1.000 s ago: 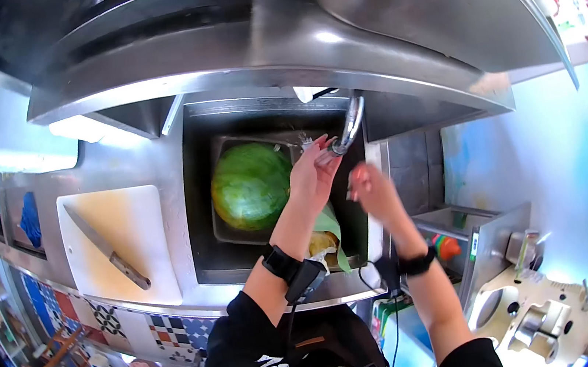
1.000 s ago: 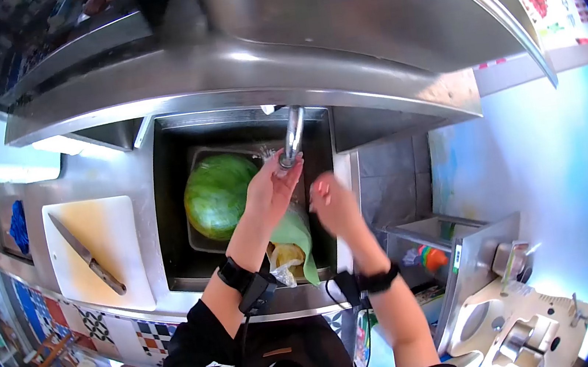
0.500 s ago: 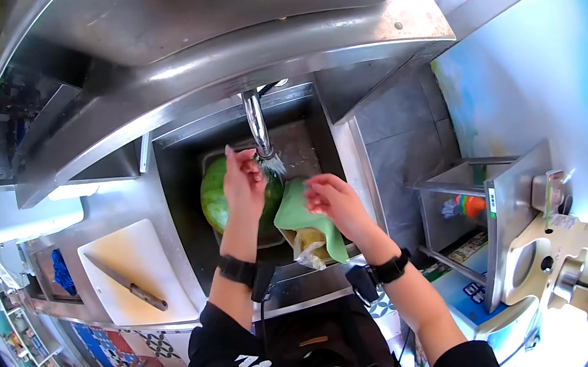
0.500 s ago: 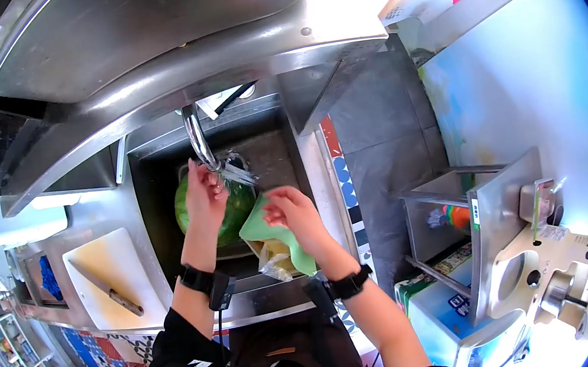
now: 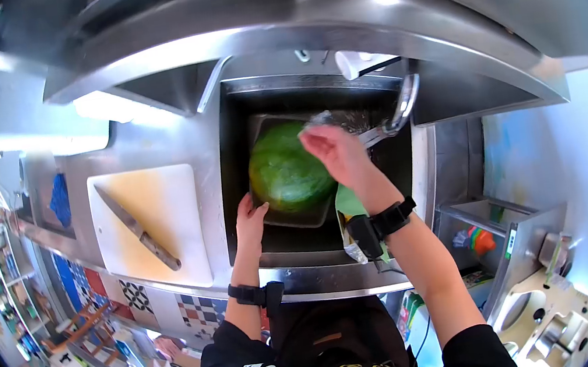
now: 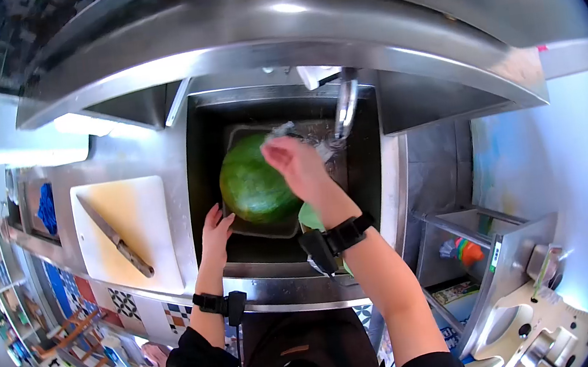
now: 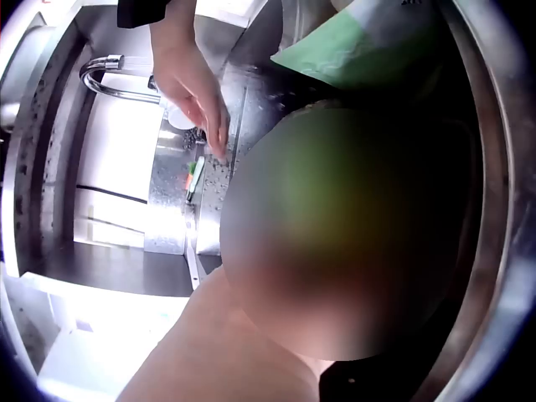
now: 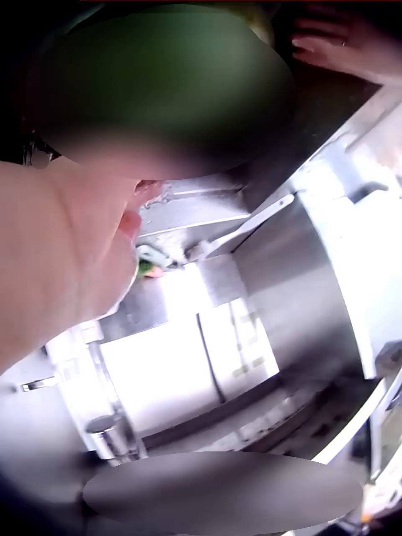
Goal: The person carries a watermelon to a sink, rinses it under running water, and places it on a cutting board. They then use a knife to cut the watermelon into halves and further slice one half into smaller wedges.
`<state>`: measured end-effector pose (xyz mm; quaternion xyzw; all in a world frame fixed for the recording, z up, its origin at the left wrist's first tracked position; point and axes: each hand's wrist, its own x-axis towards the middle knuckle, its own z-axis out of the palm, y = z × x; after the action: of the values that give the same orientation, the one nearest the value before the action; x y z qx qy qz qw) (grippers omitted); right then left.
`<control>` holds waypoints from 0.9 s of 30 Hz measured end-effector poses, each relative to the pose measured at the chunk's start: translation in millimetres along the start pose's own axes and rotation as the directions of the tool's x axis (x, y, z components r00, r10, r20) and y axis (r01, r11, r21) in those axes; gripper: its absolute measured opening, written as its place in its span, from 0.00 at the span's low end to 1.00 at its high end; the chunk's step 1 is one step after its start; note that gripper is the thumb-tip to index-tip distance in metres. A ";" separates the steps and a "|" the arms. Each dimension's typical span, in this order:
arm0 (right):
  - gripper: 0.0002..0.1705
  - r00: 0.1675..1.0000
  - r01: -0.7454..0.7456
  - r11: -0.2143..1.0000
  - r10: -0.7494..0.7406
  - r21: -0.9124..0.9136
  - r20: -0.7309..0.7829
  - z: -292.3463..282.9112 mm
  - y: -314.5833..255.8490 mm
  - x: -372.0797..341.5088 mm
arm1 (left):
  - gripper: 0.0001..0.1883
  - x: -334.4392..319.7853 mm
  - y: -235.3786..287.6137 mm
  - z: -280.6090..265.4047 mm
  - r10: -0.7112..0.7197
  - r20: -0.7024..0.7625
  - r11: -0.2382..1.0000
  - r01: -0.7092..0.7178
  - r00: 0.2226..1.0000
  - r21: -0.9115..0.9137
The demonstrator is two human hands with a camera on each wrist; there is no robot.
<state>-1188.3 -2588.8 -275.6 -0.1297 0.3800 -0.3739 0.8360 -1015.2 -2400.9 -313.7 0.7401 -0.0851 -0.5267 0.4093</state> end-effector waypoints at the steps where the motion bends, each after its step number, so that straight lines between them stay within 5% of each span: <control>1: 0.12 0.995 -0.093 0.993 0.091 -0.069 -0.037 4.2 7.5 -0.7 | 0.37 -0.3 -3.9 0.2 0.000 -0.001 1.000 0.000 1.000 -0.022; 3: 0.13 0.959 -0.273 0.942 0.251 -0.194 -0.130 17.0 16.9 -11.6 | 0.37 -1.9 -4.5 3.8 0.004 -0.001 0.998 -0.004 1.000 -0.062; 7: 0.11 0.967 -0.105 0.907 -0.002 -0.408 -0.253 -17.3 -15.0 -42.0 | 0.36 3.7 -12.0 8.2 0.164 0.004 0.983 -0.163 0.986 -0.081; 11: 0.09 0.967 -0.079 0.255 -0.217 -0.964 -0.136 -47.6 -41.2 -106.8 | 0.27 -9.1 -2.4 17.8 0.217 -0.048 0.964 -0.206 0.975 0.168; 12: 0.09 0.970 -0.067 0.043 -0.231 -0.997 -0.075 -50.3 -42.2 -124.1 | 0.23 -11.3 -2.7 20.2 0.221 0.031 0.957 -0.223 0.975 0.185; 14: 0.14 0.972 -0.070 -0.095 -0.231 -0.993 -0.047 -40.4 -34.6 -155.8 | 0.17 -18.8 -3.1 23.2 0.225 0.188 0.939 -0.265 0.956 0.220; 15: 0.16 0.978 -0.062 -0.160 -0.208 -0.985 -0.028 -36.1 -30.8 -167.9 | 0.16 -34.8 10.5 33.7 0.327 0.263 0.875 -0.396 0.908 0.278; 16: 0.15 0.977 -0.054 -0.316 -0.210 -0.947 0.015 -39.5 -24.6 -174.3 | 0.17 -48.9 26.4 40.7 0.100 0.414 0.848 -0.295 0.905 0.440; 18: 0.13 0.975 -0.044 -0.594 -0.200 -0.803 0.095 -54.3 -11.1 -179.0 | 0.22 -67.0 24.4 60.5 0.049 0.545 0.706 -0.415 0.837 0.574; 19: 0.12 0.975 -0.040 -0.590 -0.201 -0.807 0.098 -65.5 -6.6 -176.7 | 0.23 -75.6 26.9 70.5 -0.036 0.574 0.635 -0.425 0.818 0.645; 22: 0.06 0.967 -0.010 -0.590 -0.211 -0.807 0.142 -84.4 -7.0 -174.7 | 0.22 -74.9 2.7 96.2 0.105 0.622 0.554 -0.565 0.776 0.611; 25: 0.06 0.985 -0.095 -0.596 -0.170 -0.797 0.010 -57.8 -36.1 -192.7 | 0.20 -90.2 31.8 100.3 0.184 0.725 0.437 -0.716 0.664 0.544; 27: 0.07 0.975 -0.123 -0.559 -0.221 -0.820 0.004 -42.5 -62.6 -215.2 | 0.16 -110.1 63.9 93.7 0.203 0.789 0.540 -0.738 0.580 0.404</control>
<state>-1345.3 -2473.2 -157.2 -0.7801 0.5788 0.1062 0.2125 -1122.7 -2429.6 -201.4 0.5398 -0.6292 -0.5319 0.1724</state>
